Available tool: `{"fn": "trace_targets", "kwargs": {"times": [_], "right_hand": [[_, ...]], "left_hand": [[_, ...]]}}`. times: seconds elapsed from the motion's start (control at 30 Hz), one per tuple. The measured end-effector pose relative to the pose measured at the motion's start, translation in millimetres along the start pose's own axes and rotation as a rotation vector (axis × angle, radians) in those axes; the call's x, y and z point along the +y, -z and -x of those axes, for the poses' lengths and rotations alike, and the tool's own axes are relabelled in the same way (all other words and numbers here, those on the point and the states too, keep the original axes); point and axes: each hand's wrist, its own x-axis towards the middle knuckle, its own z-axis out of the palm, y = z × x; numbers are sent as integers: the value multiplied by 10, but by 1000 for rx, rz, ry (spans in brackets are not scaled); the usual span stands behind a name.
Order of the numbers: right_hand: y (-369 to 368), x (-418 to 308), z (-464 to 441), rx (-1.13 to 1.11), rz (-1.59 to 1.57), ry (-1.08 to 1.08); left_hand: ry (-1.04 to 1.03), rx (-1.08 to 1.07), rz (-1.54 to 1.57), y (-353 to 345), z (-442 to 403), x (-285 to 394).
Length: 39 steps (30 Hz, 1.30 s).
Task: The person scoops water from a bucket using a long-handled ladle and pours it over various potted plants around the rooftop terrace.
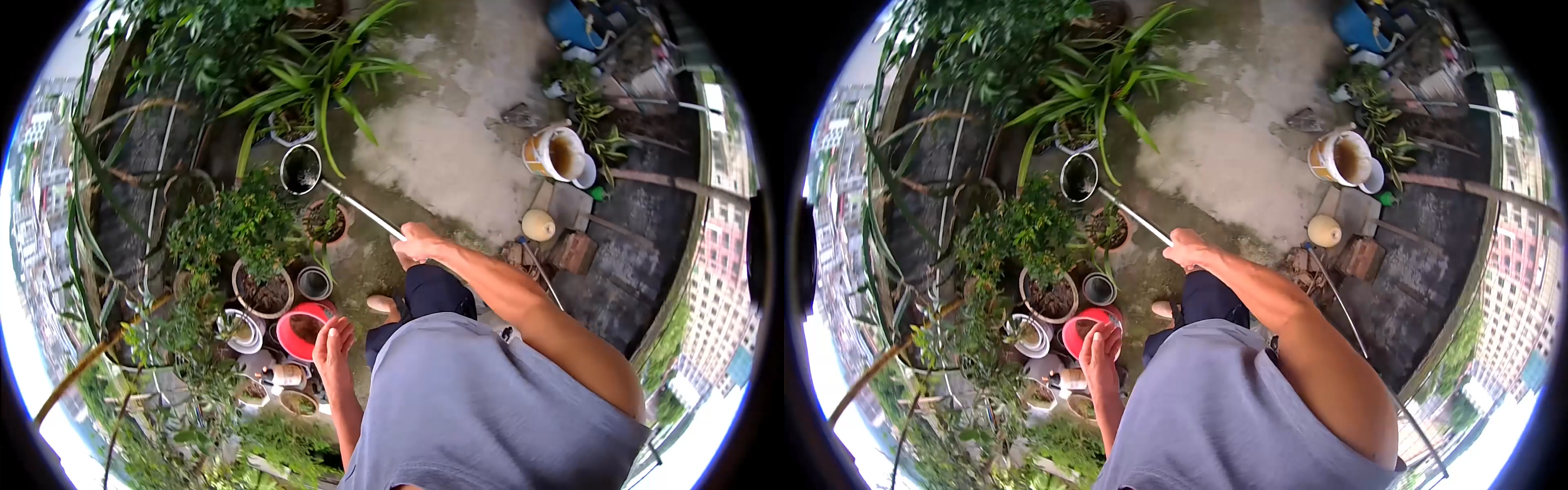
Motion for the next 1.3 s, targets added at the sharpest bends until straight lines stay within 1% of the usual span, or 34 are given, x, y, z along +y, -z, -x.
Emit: {"fn": "trace_targets", "kwargs": {"times": [0.03, 0.1, 0.17, 0.33, 0.4, 0.47, 0.5, 0.53, 0.57, 0.6, 0.63, 0.67, 0.73, 0.8, 0.87, 0.93, 1.13, 1.3], "right_hand": [[25, 9, 123, -42, -11, -54], [87, 129, 471, -15, -107, -46], [54, 204, 736, 16, -195, -52], [63, 159, 1381, 25, -223, -14], [95, 130, 1526, 6, -157, -23], [127, 30, 1684, 44, -167, 35], [100, -43, 1749, 9, -135, 93], [30, -39, 1819, 6, -221, 91], [-7, -108, 1910, -52, -196, 38], [10, -391, 2288, -14, -214, 55], [-111, -271, 2238, -4, -288, 65], [-142, -241, 2181, -5, -240, 114], [-187, -159, 2271, 48, -137, 145], [-190, -273, 2370, 37, -143, 150], [-225, -325, 2421, 13, -71, 182], [-264, -371, 2463, 0, -21, 216], [-401, -559, 2476, -87, 10, 208], [-715, -937, 2599, -160, 70, 205]], "left_hand": [[-12, -30, -14, -35, 6, -4], [-15, -68, -25, -79, 28, -47], [-34, -69, -73, -192, 104, 62], [-121, -132, -122, -323, 218, 153], [-136, -150, -137, -413, 270, 185], [-152, -142, -133, -485, 239, 283], [-154, -163, -143, -481, 360, 275], [-156, -183, -154, -417, 448, 308], [-166, -217, -163, -302, 472, 316], [-172, -243, -155, -218, 507, 273], [-209, -244, -175, -145, 568, 284], [-244, -242, -199, -77, 619, 288], [-301, -242, -177, -34, 760, 274], [-352, -195, -202, 89, 784, 149], [-366, -146, -213, 204, 830, 72], [-370, -94, -165, 300, 899, 6], [-379, 23, -38, 695, 1036, -260], [-396, 119, 68, 1109, 1142, -516]]}}
